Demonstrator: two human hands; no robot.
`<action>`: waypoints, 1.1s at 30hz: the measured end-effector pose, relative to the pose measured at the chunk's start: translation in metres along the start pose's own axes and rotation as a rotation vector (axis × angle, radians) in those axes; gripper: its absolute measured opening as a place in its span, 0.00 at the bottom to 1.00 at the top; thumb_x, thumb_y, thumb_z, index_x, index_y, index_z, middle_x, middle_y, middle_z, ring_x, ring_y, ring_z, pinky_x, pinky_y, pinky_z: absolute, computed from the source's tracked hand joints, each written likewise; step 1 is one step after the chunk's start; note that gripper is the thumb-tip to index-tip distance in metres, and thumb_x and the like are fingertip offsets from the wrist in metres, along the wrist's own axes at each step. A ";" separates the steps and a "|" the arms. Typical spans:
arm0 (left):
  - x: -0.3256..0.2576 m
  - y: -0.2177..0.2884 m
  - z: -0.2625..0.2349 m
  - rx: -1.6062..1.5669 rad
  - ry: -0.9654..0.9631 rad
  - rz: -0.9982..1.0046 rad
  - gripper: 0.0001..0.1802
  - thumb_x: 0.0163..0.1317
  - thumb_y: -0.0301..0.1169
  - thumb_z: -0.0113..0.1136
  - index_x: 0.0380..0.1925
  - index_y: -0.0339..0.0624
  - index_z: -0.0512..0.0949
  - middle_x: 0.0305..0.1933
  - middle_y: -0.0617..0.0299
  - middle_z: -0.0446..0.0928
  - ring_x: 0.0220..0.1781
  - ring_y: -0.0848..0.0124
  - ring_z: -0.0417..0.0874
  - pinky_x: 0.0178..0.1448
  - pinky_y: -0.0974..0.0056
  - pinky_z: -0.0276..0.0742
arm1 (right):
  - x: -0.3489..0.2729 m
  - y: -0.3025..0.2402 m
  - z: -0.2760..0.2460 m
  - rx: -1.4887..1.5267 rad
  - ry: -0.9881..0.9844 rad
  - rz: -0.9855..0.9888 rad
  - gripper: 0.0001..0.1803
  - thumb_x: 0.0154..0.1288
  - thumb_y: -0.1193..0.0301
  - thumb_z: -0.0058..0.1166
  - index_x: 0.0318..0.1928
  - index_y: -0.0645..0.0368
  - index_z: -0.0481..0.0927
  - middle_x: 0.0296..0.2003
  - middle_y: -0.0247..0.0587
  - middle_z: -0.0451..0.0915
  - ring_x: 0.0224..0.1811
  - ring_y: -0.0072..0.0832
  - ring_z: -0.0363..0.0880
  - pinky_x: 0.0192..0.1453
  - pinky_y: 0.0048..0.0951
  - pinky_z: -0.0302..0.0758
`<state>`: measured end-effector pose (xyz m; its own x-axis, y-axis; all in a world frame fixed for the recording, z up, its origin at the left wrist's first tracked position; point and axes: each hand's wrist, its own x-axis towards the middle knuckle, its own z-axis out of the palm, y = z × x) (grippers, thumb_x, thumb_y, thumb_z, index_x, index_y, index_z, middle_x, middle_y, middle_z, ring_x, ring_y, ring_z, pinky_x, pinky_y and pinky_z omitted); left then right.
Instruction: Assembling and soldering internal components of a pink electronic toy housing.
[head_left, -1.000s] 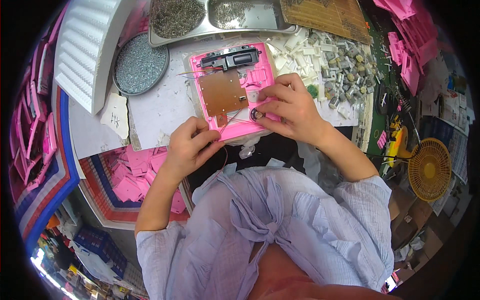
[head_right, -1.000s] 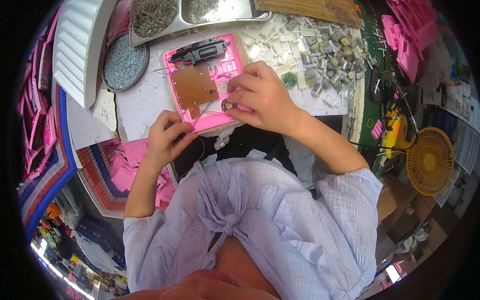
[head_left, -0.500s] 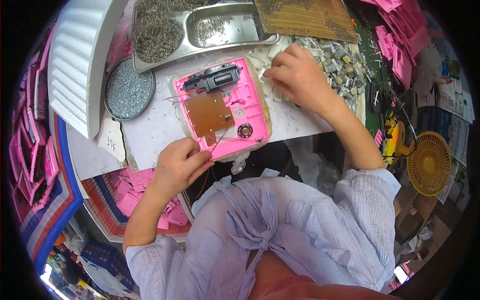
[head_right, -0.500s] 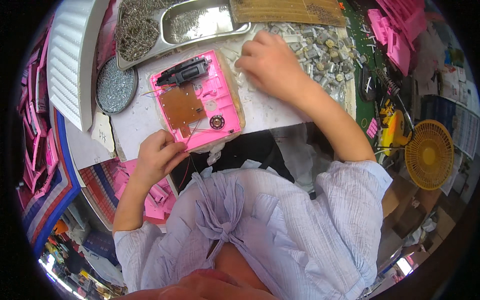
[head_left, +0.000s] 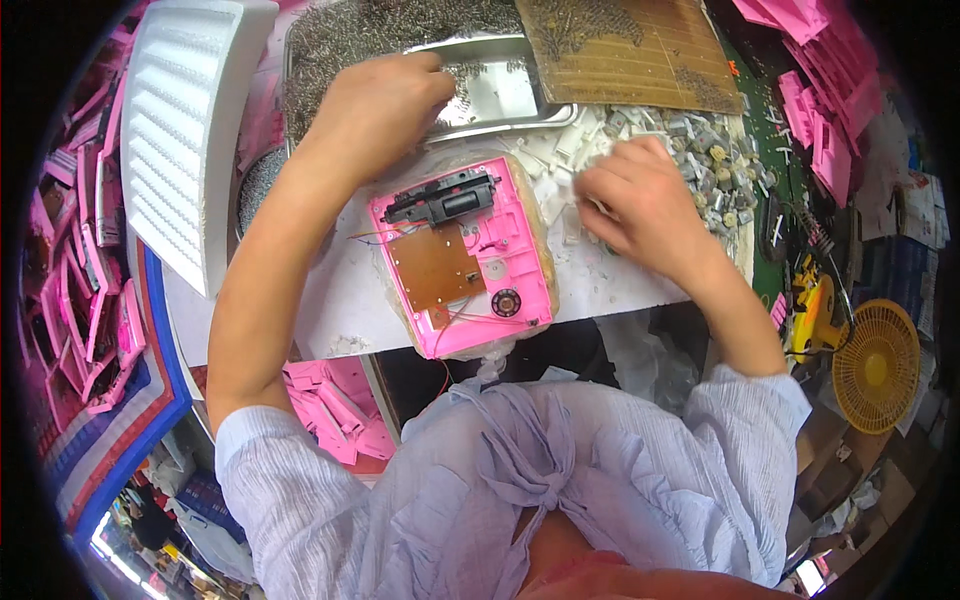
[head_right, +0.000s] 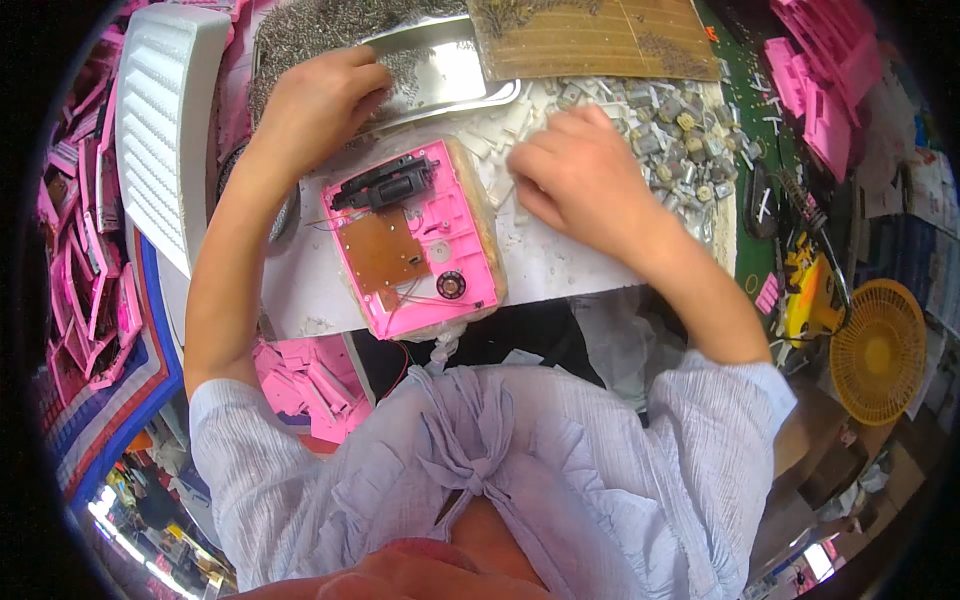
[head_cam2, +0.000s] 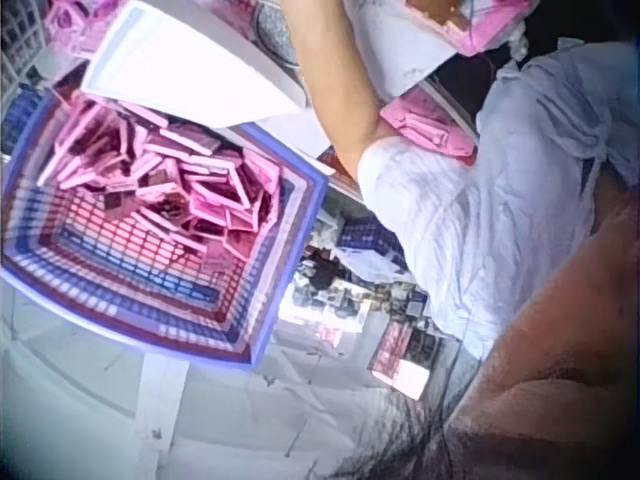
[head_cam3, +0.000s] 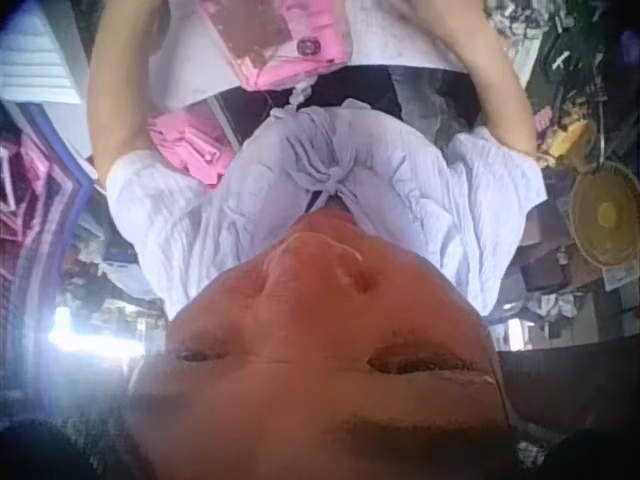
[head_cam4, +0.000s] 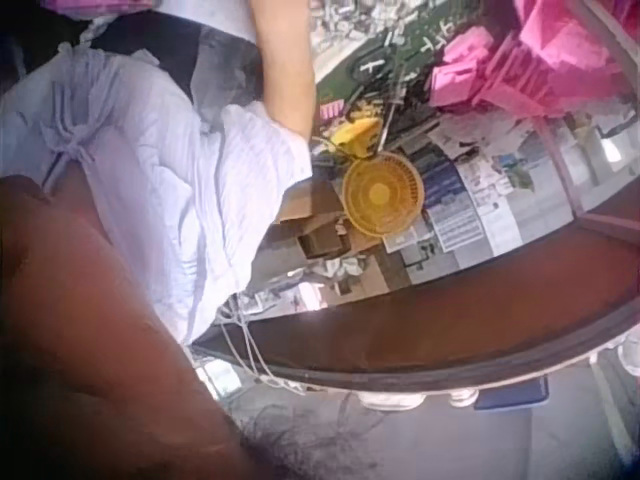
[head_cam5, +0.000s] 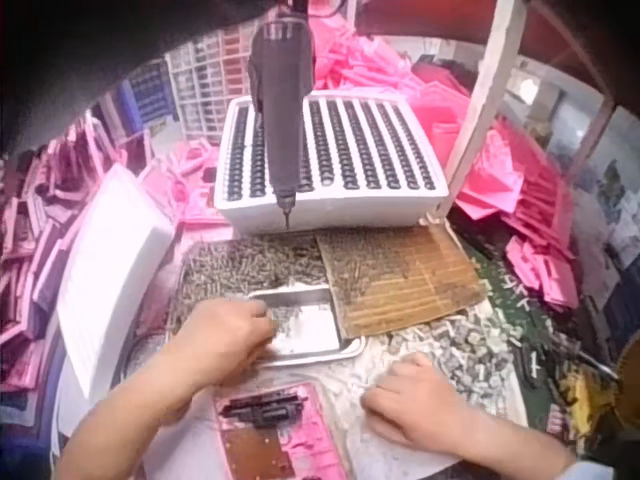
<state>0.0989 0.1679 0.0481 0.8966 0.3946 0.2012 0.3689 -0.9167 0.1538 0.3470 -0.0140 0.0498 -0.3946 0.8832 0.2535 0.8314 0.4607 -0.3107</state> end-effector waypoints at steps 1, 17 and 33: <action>0.010 -0.004 0.007 0.036 -0.010 0.040 0.04 0.57 0.26 0.64 0.33 0.43 0.82 0.36 0.55 0.77 0.40 0.54 0.83 0.43 0.52 0.79 | -0.009 -0.002 -0.001 0.069 0.077 0.033 0.08 0.54 0.72 0.66 0.36 0.54 0.81 0.25 0.34 0.77 0.34 0.34 0.77 0.48 0.38 0.70; -0.017 0.074 -0.010 -0.927 0.031 -0.367 0.12 0.70 0.30 0.62 0.49 0.34 0.81 0.35 0.66 0.82 0.32 0.79 0.79 0.34 0.69 0.75 | -0.029 -0.033 -0.012 0.698 0.416 0.204 0.17 0.52 0.77 0.72 0.45 0.63 0.86 0.32 0.39 0.84 0.30 0.30 0.80 0.36 0.29 0.74; -0.130 0.166 -0.006 -1.708 -0.115 -0.778 0.13 0.76 0.28 0.57 0.55 0.33 0.81 0.40 0.68 0.80 0.40 0.82 0.77 0.44 0.73 0.74 | -0.030 -0.083 0.007 0.661 0.051 -0.151 0.22 0.53 0.77 0.70 0.51 0.60 0.85 0.34 0.42 0.84 0.33 0.41 0.82 0.41 0.36 0.80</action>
<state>0.0416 -0.0348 0.0536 0.7077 0.5643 -0.4250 0.1037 0.5121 0.8526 0.2868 -0.0782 0.0618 -0.4553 0.8071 0.3759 0.3488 0.5501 -0.7588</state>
